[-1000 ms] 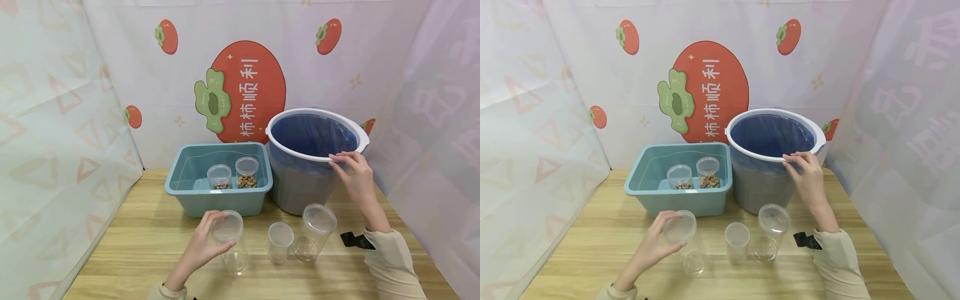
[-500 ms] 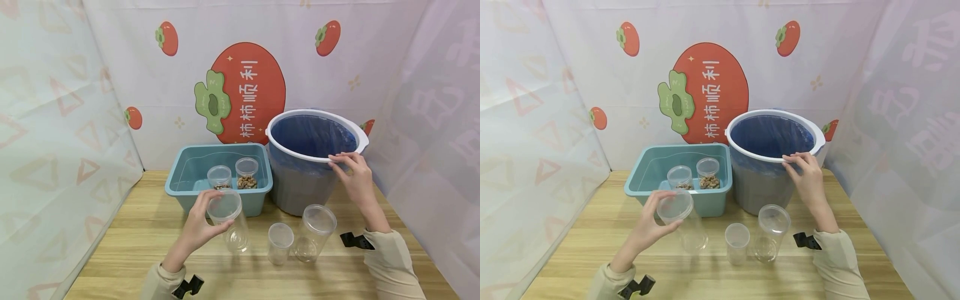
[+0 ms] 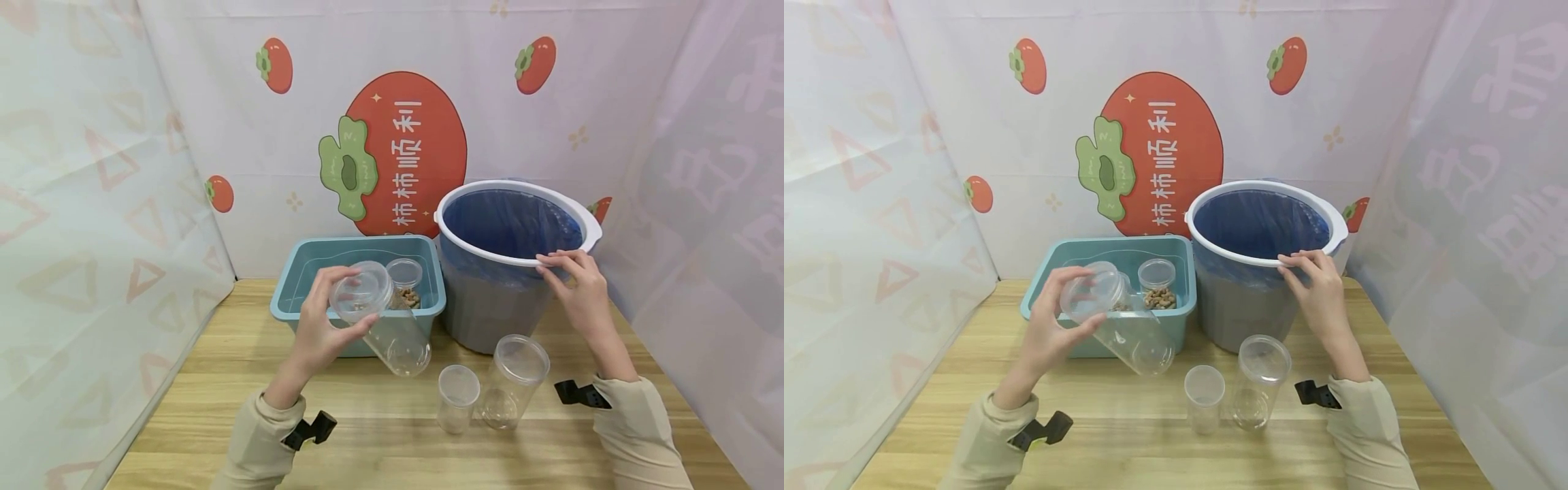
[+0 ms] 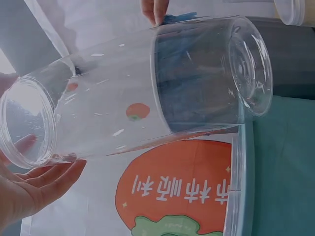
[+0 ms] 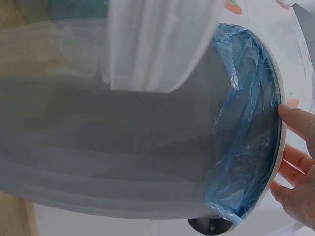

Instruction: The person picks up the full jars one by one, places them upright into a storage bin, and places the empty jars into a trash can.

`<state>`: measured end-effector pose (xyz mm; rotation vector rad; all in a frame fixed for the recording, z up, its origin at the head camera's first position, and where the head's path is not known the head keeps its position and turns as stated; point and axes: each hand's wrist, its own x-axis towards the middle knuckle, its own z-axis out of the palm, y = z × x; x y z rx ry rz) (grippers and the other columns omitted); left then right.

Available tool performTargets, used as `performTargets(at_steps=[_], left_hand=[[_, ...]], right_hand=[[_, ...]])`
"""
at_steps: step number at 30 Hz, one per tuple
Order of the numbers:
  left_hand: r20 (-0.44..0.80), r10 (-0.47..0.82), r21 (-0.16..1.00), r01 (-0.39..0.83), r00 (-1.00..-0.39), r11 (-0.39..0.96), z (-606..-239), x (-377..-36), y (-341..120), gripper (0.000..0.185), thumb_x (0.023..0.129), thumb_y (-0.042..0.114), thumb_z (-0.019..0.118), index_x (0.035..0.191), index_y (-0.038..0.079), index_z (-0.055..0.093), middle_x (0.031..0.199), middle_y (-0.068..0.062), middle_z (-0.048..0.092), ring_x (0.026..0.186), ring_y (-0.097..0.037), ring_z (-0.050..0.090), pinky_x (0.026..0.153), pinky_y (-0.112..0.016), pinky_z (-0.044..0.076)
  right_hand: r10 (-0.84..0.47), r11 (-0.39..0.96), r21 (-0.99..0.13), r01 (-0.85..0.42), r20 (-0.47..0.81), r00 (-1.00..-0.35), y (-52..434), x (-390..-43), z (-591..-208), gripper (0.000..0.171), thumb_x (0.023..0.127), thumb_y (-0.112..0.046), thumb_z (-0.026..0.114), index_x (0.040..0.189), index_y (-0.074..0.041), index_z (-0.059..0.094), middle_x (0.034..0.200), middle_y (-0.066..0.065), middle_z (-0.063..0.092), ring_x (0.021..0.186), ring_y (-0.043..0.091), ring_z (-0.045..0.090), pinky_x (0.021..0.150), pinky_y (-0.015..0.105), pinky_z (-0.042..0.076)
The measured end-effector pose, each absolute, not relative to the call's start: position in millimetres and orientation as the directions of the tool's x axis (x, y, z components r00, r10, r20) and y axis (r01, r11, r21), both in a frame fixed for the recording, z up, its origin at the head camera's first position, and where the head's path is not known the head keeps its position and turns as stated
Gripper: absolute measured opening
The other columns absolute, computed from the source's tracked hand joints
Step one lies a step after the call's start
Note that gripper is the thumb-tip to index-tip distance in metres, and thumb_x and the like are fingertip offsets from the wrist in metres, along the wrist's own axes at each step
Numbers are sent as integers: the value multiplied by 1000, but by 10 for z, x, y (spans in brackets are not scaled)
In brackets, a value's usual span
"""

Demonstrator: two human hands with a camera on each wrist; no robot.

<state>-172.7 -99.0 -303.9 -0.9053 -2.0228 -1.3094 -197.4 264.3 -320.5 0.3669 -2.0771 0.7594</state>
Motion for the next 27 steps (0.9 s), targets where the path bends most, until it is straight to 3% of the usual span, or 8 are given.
performTargets(at_steps=[6,14,19,23,27], left_hand=[[760,179,574,775,-624,266,-2876,-1821,-954,55,71,25,72,117,6,49,111,-10,48,96,-19,53,68,-26,49],[754,101,620,754,-649,217,-2531,-1850,-833,53,69,2,67,115,-9,45,111,-24,46,95,-29,51,75,-18,45],[783,71,606,783,-618,140,-2505,-2043,-831,54,71,2,69,117,-8,43,108,-23,50,93,-31,53,76,-22,47],[793,47,602,794,-607,88,-2462,-2170,-846,56,72,7,71,119,-6,42,111,-20,49,97,-26,53,78,-26,48],[792,15,608,791,-610,62,-2401,-2264,-845,67,72,33,71,120,-3,41,113,-16,49,100,-18,53,80,-29,48]], right_hand=[[19,775,-381,-503,811,-585,2648,-1981,-3215,27,66,10,70,92,4,67,91,19,57,91,33,49,80,25,32],[21,778,-377,-503,815,-579,2649,-1975,-3214,26,66,10,70,91,4,67,90,19,57,90,33,49,79,28,33],[18,778,-378,-502,813,-583,2658,-1976,-3230,26,66,10,70,91,4,66,91,19,56,90,34,48,78,34,34],[18,775,-377,-508,816,-578,2654,-1978,-3237,26,66,11,70,91,4,66,91,19,56,90,34,48,78,33,33],[19,771,-372,-516,824,-566,2652,-1980,-3238,27,65,11,70,91,4,67,90,18,57,89,33,48,79,29,33]])
